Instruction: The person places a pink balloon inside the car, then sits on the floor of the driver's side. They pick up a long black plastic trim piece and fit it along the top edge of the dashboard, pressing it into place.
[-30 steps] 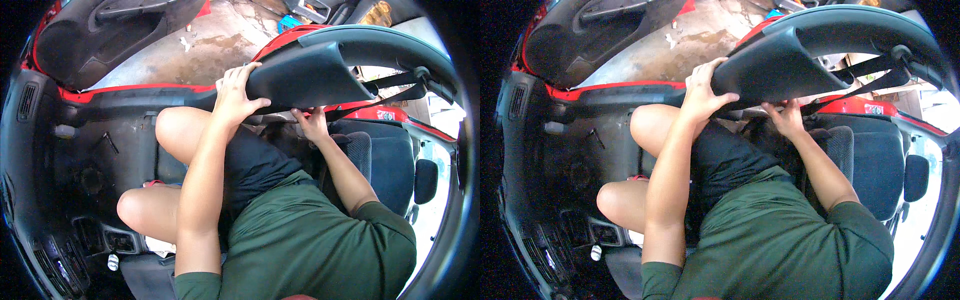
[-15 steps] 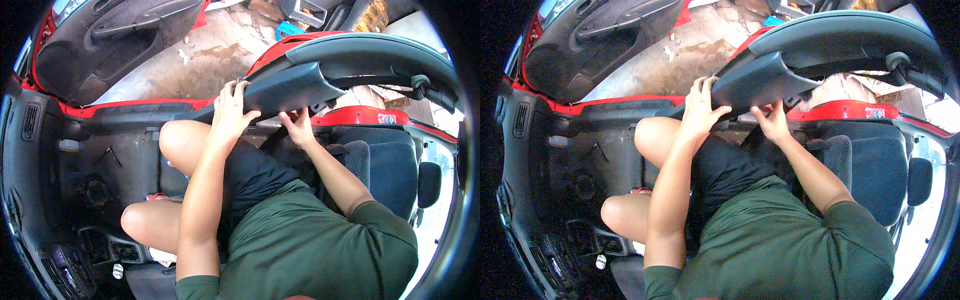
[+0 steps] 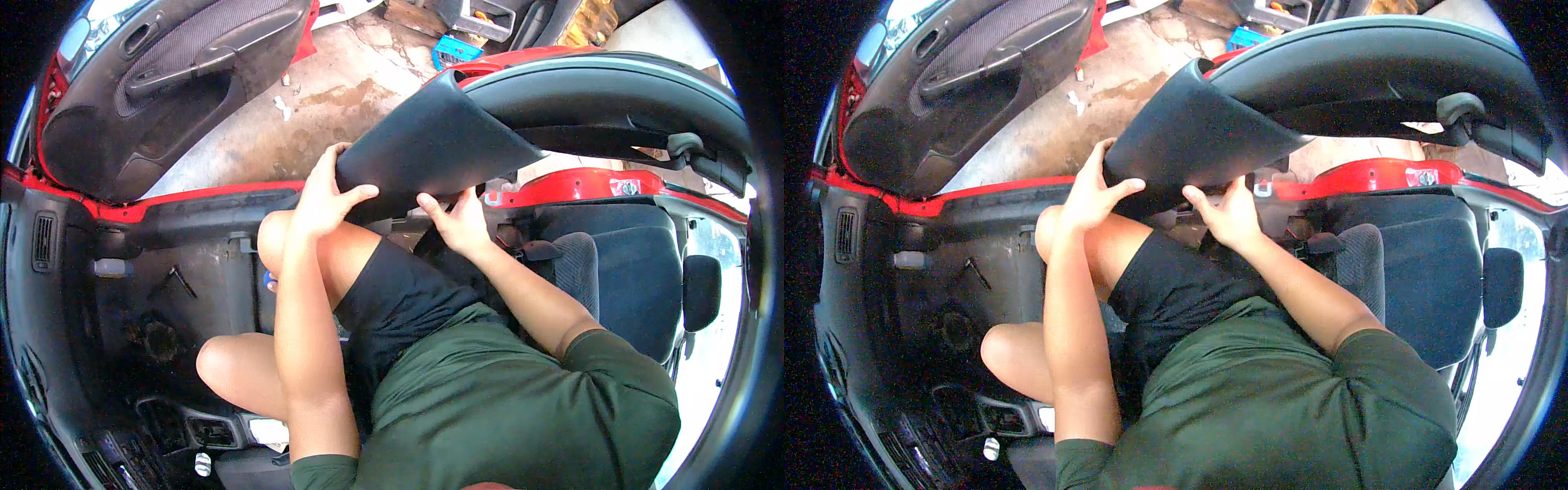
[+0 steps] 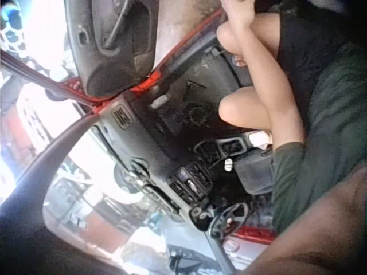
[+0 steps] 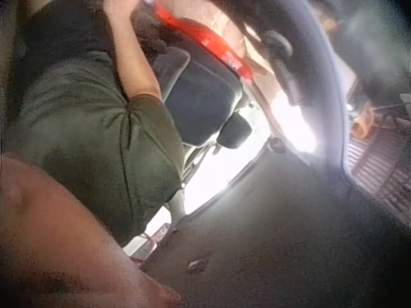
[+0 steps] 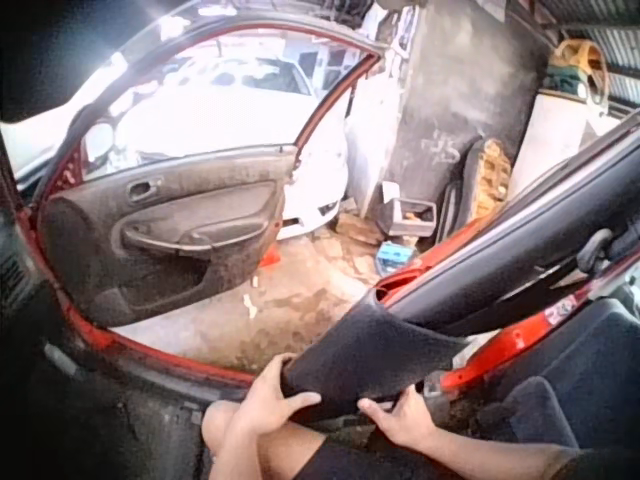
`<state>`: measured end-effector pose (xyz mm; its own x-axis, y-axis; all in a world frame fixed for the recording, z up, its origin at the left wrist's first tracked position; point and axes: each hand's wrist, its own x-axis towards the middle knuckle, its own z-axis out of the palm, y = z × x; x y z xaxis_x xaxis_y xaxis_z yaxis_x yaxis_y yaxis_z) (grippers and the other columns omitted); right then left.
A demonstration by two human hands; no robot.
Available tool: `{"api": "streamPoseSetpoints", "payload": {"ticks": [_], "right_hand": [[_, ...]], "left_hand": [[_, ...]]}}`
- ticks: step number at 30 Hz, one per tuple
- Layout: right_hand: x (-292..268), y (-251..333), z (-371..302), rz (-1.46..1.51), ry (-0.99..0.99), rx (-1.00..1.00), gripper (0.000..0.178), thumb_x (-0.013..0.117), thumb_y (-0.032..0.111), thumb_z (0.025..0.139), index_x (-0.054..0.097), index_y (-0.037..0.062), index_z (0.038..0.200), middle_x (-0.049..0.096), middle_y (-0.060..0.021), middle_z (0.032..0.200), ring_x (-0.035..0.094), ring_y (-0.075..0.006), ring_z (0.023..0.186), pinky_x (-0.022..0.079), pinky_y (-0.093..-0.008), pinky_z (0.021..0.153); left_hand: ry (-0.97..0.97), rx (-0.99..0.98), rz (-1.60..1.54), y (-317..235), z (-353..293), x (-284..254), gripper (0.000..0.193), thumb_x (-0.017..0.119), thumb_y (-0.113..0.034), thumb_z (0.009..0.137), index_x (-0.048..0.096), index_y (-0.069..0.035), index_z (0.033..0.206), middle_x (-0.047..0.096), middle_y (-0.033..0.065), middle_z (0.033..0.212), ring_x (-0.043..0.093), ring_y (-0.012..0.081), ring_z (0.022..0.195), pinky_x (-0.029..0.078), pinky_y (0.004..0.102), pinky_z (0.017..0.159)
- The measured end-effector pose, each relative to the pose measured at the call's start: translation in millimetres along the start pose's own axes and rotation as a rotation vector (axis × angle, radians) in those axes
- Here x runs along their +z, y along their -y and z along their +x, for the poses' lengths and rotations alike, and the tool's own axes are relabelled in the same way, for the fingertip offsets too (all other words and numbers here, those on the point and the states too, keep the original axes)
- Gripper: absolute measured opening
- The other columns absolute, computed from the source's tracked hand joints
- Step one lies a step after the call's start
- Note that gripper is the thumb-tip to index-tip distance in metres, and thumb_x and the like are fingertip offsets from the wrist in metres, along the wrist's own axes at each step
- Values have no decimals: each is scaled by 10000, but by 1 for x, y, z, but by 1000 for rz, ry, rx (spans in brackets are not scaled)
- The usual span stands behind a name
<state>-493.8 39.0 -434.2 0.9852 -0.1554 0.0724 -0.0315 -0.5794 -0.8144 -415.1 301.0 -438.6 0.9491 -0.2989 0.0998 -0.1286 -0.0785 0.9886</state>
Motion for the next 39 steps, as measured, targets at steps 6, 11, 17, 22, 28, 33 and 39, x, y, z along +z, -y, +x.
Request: {"api": "streamPoseSetpoints", "payload": {"ticks": [6, 11, 17, 22, 28, 33, 39], "right_hand": [[9, -22, -4, 297, 34, 82, 765, 768, 312, 953, 322, -36, 1468, 620, -234, 1309, 638, -330, 1194, 492, -422, 1044], [7, -42, 2, 138, -23, -71, 710, 750, 275, 971, 324, -28, 1453, 622, -209, 1270, 638, -269, 1150, 511, -399, 1000], [9, -26, 0, 307, -235, -144, 586, 723, 268, 985, 409, -31, 1379, 600, -170, 1310, 591, -252, 1204, 460, -391, 1056], [-36, -15, 22, 186, -346, -236, 767, 781, 350, 928, 410, -40, 1473, 549, -198, 1422, 512, -276, 1326, 374, -395, 1147], [-46, -42, 7, 440, -334, 107, 780, 526, 645, 1024, 372, 85, 1545, 422, -80, 1566, 466, -243, 1404, 500, -436, 990], [-122, -50, 48, 603, -690, 317, 853, 622, 653, 966, 363, 94, 1556, 469, -122, 1484, 521, -279, 1312, 543, -472, 944], [-152, -20, 58, 705, -691, 176, 726, 566, 530, 1042, 348, 51, 1542, 505, -170, 1496, 644, -294, 1172, 595, -452, 873]], "left_hand": [[88, -33, 233, 14, 13, -4, 905, 948, -263, 681, 496, 5, 1417, 633, 252, 1332, 601, 366, 1279, 456, 437, 1105], [1, -17, 578, -7, 12, 4, 882, 957, -371, 643, 549, -17, 1340, 690, 248, 1229, 660, 394, 1191, 514, 458, 1022], [-61, -84, 826, -27, -3, 19, 958, 956, -463, 621, 527, -10, 1348, 694, 199, 1228, 690, 332, 1146, 543, 445, 959], [-76, -95, 842, -21, -12, 17, 1080, 924, -505, 663, 436, 21, 1470, 628, 219, 1354, 639, 367, 1234, 520, 449, 1031], [-215, 137, 740, -13, -21, 25, 1135, 863, -543, 733, 341, 44, 1551, 504, 261, 1498, 516, 407, 1373, 442, 473, 1138], [-215, 132, 607, -19, -19, 31, 1068, 895, -499, 703, 410, -20, 1526, 556, 243, 1445, 556, 408, 1325, 458, 485, 1115], [-208, 154, 571, -21, -11, 28, 1078, 938, -484, 638, 442, -32, 1481, 587, 211, 1385, 580, 388, 1282, 468, 497, 1078]]}}
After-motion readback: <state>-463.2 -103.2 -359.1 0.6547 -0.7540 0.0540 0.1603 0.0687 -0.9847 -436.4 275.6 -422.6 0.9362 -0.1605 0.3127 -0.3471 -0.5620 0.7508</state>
